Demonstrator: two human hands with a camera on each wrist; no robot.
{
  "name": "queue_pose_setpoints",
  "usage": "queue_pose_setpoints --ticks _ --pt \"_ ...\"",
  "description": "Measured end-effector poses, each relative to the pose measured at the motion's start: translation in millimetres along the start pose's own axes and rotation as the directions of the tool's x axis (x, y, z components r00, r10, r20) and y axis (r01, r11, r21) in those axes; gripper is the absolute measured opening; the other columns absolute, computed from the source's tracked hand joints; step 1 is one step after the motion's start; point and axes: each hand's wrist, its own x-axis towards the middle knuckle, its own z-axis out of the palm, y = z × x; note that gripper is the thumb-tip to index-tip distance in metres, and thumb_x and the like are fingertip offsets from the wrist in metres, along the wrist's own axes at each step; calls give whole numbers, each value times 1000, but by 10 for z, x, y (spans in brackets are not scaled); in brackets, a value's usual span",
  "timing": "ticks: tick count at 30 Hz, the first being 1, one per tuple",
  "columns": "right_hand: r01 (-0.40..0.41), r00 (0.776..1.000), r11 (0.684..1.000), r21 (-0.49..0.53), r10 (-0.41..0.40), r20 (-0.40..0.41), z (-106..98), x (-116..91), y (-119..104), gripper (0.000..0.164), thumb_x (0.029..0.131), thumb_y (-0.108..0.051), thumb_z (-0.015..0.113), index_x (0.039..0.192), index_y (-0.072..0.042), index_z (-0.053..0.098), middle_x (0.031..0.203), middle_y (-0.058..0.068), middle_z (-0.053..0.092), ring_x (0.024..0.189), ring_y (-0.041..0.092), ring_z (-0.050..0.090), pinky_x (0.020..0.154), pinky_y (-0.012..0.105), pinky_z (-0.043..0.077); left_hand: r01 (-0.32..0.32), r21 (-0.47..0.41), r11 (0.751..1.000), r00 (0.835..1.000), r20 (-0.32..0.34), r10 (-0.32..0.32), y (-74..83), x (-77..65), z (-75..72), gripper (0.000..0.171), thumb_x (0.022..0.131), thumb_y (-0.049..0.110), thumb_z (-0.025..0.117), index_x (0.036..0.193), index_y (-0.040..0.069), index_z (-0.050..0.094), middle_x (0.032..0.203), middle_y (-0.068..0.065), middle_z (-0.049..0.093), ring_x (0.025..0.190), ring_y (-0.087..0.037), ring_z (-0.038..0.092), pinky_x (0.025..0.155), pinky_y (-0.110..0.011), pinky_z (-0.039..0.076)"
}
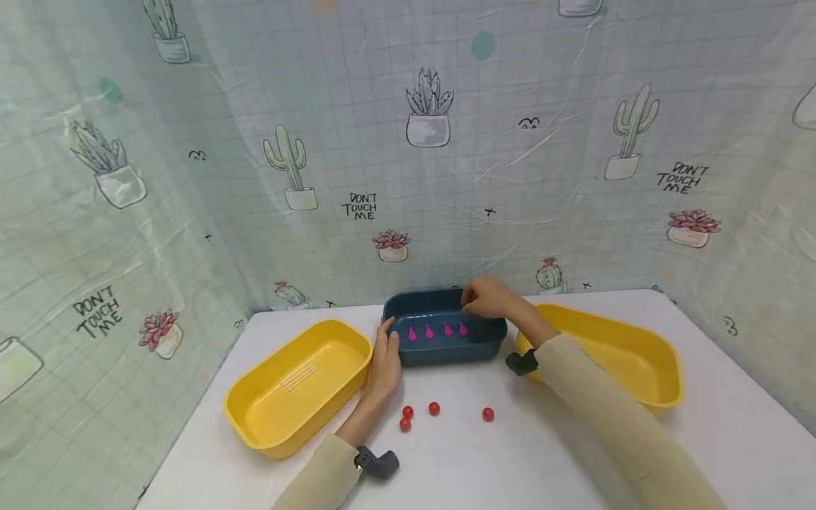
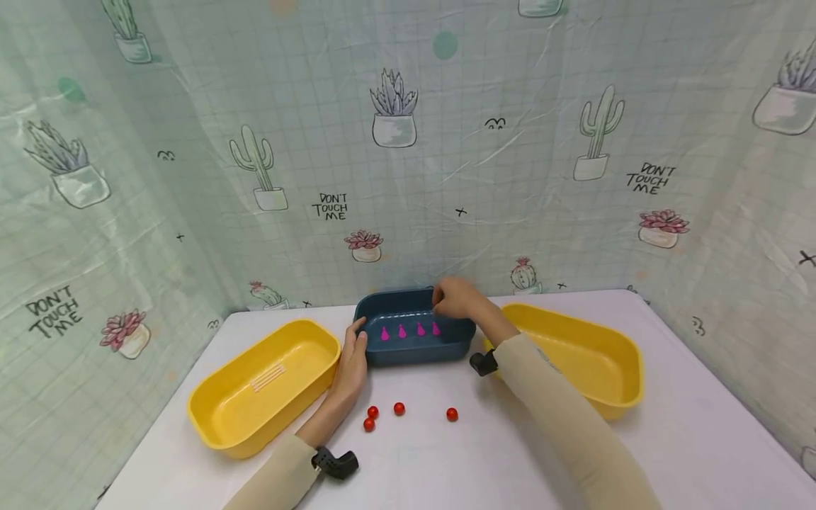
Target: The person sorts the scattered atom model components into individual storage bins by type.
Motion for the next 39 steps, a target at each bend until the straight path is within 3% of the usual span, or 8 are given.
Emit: queue_pose_setpoints --ticks 6,14,20,26,33,39 --pt "31 998 999 26 -29 -60 -127 -225 -29 21 96 -15 70 110 -1 74 105 14 77 92 25 71 84 43 61 3 -5 1000 1000 1 -3 -7 -5 12 49 113 31 33 160 18 34 171 -8 29 159 -30 26 130 -55 18" --pt "0 994 998 58 6 -110 -260 -648 -67 24 98 -18 69 114 -1 71 99 11 75 85 21 68 75 37 60 6 -13 1000 1000 6 -6 24 1 7 49 114 31 31 161 19 33 171 -7 27 159 -30 24 130 -55 17" --pt "-27 990 996 85 39 -133 -332 -1011 -18 27 99 -21 68 117 -1 70 98 8 75 87 19 68 76 35 59 38 -12 999 999 3 -38 18 -11 -3 48 114 31 32 161 20 33 171 -8 27 159 -30 24 130 -55 16" --pt "-75 982 990 119 94 -163 -426 -1380 107 29 99 -24 68 120 -3 68 102 6 74 94 20 68 80 35 60 54 -48 997 999 8 -54 36 4 13 49 113 31 32 161 19 33 171 -9 27 159 -31 25 130 -56 16" --pt "-118 969 981 155 148 -199 -568 -1721 339 35 102 -28 66 126 -3 66 107 11 74 95 22 68 73 27 58 79 -29 996 997 -3 -79 83 0 -3 49 113 36 33 161 23 33 171 -7 29 158 -30 27 130 -56 18" --pt "-138 957 970 201 183 -227 -691 -1934 657 36 103 -27 64 128 -2 64 110 12 75 88 12 68 75 23 59 96 -13 995 995 20 -96 98 -15 -28 54 113 45 31 163 25 29 173 -6 23 160 -30 22 131 -55 15"
